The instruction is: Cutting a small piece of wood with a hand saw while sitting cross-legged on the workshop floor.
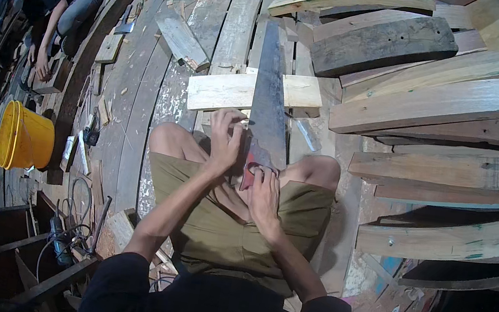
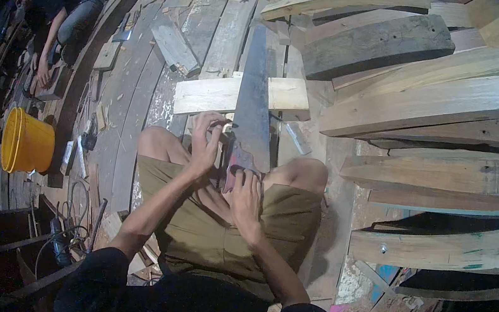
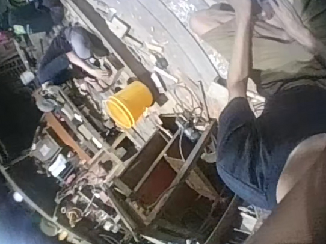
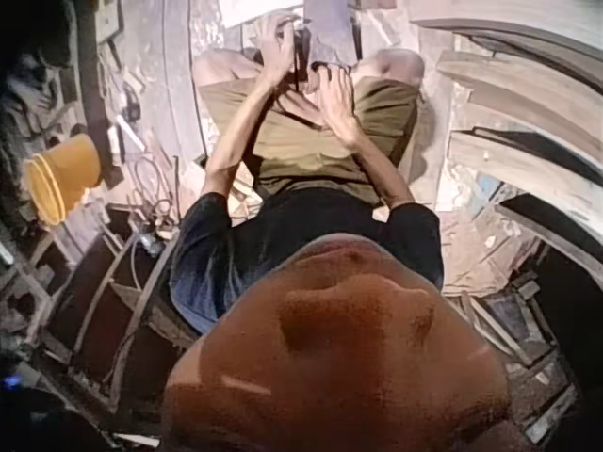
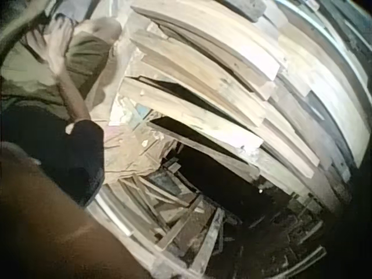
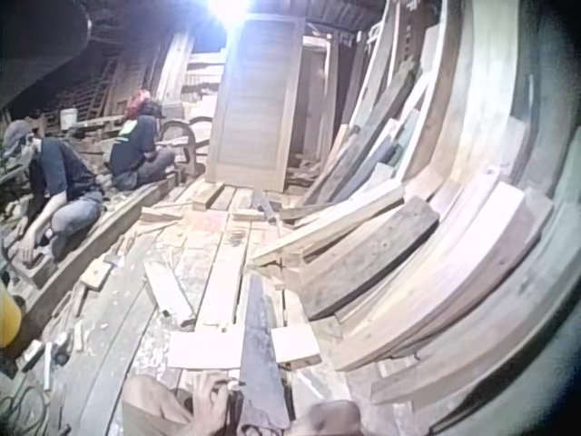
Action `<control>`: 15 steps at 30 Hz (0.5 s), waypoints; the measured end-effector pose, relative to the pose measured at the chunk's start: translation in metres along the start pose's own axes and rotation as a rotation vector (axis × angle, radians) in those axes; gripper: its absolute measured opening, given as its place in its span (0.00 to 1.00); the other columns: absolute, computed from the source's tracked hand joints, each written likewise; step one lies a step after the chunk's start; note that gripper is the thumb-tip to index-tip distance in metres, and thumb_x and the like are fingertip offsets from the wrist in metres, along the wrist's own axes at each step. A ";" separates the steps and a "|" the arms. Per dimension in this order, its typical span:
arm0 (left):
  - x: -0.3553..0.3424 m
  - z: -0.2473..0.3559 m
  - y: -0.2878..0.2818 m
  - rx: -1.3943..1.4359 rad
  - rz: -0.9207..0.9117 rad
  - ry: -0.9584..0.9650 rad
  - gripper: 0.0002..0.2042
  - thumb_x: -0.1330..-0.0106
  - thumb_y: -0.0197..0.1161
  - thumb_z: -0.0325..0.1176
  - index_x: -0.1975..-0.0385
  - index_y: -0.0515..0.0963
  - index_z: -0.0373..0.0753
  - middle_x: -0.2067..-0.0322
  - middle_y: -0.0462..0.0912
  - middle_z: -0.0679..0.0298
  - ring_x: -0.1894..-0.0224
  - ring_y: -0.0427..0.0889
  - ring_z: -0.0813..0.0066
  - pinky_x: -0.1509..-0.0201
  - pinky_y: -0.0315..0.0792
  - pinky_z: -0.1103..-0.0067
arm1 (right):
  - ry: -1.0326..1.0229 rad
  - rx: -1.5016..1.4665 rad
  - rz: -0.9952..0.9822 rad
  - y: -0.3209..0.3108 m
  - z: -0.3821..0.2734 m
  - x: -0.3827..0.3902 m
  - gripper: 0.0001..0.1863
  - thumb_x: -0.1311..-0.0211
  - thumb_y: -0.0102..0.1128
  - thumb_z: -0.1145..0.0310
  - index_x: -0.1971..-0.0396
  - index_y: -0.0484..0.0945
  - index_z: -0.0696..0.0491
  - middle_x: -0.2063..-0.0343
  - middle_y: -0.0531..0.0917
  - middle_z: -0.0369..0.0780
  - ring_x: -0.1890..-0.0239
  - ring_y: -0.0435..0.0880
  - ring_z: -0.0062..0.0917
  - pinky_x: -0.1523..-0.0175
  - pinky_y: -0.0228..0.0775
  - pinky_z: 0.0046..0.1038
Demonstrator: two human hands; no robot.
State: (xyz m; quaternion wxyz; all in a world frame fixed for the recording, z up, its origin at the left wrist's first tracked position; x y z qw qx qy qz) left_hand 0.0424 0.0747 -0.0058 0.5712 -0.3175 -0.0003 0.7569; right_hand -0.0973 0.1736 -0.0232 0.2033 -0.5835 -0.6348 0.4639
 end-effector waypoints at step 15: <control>-0.081 -0.058 0.037 -0.479 -0.107 0.121 0.24 0.37 0.59 0.46 0.48 0.74 0.34 0.47 0.72 0.45 0.41 0.66 0.44 0.33 0.56 0.56 | -0.409 0.854 0.601 -0.104 0.012 -0.013 0.09 0.37 0.65 0.68 0.67 0.78 0.58 0.83 0.75 0.37 0.80 0.77 0.27 0.72 0.69 0.30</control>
Point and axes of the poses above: each hand's wrist, its own x-axis away from the middle knuckle, its own y-axis out of the palm, z = x × y, the point moved 8 cm from there along -x, towards the middle knuckle
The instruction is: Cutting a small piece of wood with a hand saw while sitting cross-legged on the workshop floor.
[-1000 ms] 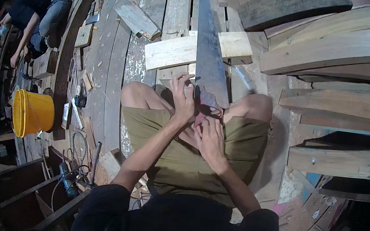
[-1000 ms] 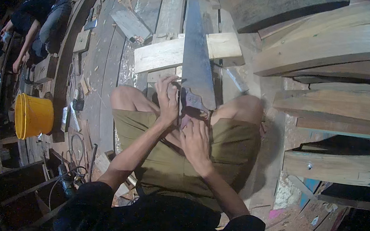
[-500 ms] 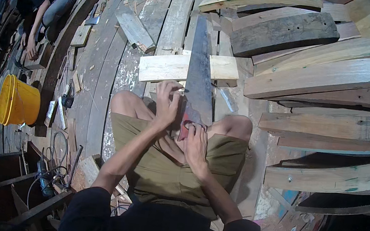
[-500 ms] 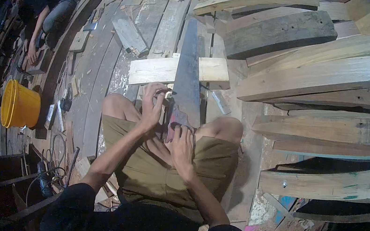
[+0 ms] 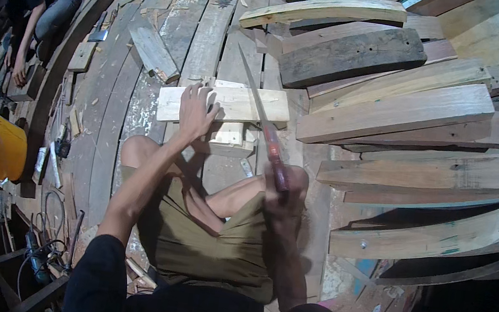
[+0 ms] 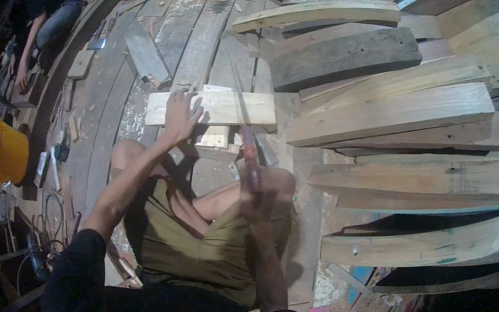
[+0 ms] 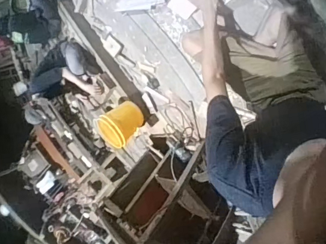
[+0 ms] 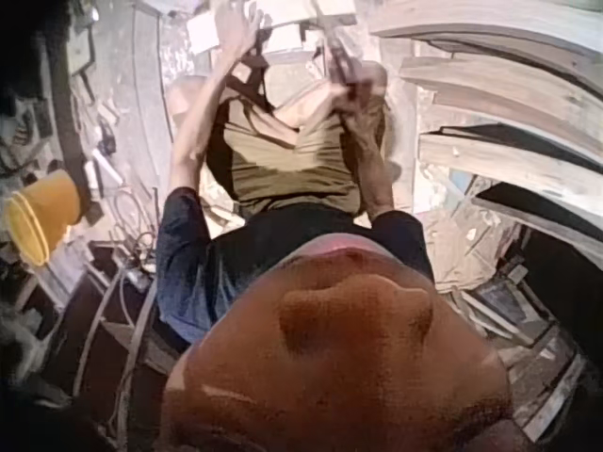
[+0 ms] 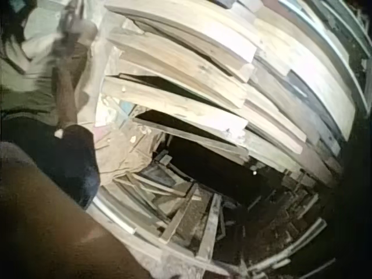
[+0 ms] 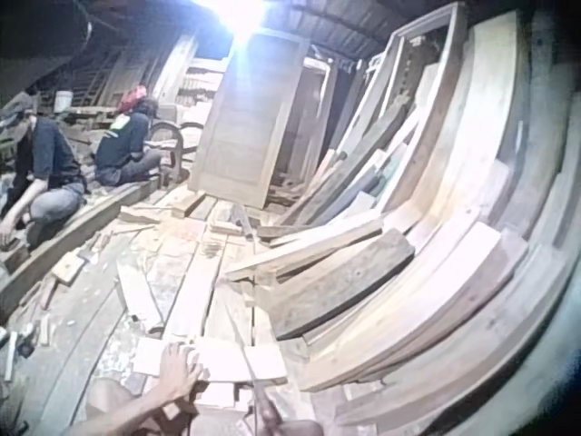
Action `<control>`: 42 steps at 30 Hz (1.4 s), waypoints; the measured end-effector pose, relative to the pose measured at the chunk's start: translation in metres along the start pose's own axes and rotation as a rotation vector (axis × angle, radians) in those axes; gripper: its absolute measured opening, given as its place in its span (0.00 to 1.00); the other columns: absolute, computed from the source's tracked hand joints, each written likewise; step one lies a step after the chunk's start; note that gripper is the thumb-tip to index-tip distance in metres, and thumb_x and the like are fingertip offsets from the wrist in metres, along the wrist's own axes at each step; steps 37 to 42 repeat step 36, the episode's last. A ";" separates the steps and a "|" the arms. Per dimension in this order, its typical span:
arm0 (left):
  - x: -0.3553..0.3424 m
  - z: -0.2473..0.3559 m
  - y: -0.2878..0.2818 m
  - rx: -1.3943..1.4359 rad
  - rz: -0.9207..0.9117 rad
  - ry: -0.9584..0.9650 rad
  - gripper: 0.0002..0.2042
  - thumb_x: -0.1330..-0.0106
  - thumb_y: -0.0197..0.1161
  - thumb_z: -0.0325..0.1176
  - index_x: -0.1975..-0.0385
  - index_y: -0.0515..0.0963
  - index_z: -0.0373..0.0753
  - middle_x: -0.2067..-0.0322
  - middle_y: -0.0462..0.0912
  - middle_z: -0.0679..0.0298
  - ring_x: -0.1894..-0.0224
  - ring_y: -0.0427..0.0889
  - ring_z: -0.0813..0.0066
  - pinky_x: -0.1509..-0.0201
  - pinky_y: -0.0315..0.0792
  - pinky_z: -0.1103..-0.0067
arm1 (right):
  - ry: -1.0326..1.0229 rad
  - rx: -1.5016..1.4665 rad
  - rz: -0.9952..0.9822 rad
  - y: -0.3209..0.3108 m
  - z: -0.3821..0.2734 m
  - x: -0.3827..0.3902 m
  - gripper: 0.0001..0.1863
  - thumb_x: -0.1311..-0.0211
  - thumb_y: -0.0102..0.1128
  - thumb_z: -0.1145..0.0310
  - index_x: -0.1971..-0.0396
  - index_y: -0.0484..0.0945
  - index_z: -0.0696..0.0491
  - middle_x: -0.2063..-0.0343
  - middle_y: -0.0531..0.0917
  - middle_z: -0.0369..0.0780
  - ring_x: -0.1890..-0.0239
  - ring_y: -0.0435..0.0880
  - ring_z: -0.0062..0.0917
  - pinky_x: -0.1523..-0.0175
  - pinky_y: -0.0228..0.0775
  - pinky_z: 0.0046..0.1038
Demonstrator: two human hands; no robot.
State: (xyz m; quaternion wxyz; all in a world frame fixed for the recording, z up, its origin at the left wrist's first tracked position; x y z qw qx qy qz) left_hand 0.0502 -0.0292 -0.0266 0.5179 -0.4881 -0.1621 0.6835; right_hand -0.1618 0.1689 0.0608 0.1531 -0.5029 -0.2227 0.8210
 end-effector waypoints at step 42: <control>-0.009 0.046 0.070 -0.129 -0.471 0.207 0.33 0.29 0.44 0.53 0.35 0.62 0.30 0.48 0.71 0.37 0.40 0.67 0.42 0.26 0.49 0.58 | 1.637 -1.464 -0.403 -0.003 0.004 0.012 0.19 0.29 0.53 0.74 0.39 0.71 0.53 0.85 0.65 0.30 0.87 0.61 0.12 0.80 0.57 0.19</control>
Point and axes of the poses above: each hand's wrist, its own x-axis away from the middle knuckle, its own y-axis out of the palm, z = x × y, the point moved 8 cm from there along -x, towards the middle knuckle
